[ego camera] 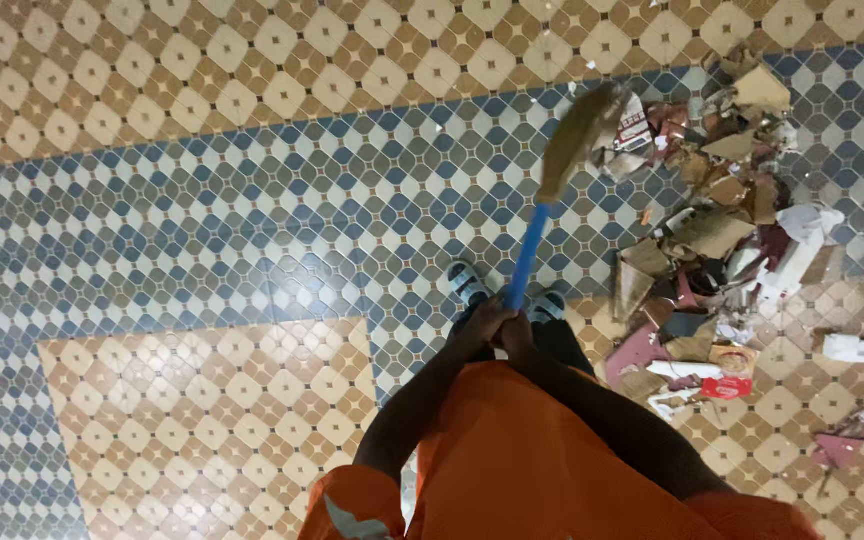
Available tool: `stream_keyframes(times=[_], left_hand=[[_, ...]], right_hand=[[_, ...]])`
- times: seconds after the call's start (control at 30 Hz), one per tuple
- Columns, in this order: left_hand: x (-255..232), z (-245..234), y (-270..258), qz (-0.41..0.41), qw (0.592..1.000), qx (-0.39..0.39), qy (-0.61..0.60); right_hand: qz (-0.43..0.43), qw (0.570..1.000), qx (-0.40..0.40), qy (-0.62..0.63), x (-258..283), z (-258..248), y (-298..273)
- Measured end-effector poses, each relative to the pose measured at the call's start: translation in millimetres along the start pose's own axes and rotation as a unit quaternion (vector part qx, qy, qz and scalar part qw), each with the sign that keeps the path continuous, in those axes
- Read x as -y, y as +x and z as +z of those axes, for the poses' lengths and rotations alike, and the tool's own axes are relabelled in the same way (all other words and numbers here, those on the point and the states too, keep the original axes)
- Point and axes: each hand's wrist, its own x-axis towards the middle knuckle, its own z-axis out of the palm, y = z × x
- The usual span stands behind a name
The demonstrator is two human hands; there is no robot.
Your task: The person sweeps cardboard pieces, paper scraps, and other debris into a pile on a decorative patterned tile floor using a broom.
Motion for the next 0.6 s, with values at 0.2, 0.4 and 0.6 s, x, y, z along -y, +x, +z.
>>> stream_keyframes(times=[0.2, 0.4, 0.6], left_hand=[[-37, -34, -39, -0.078, 0.922, -0.244, 0.292], [-63, -56, -33, -0.058, 0.946, -0.314, -0.059], [-73, -63, 9, -0.131, 0.915, -0.374, -0.074]], right_hand=[[0.049, 0.98, 0.099, -0.168, -2, 47, 9], [0.08, 0.931, 0.183, -0.307, 5, 91, 49], [0.112, 0.925, 0.172, -0.32, 15, 101, 89]])
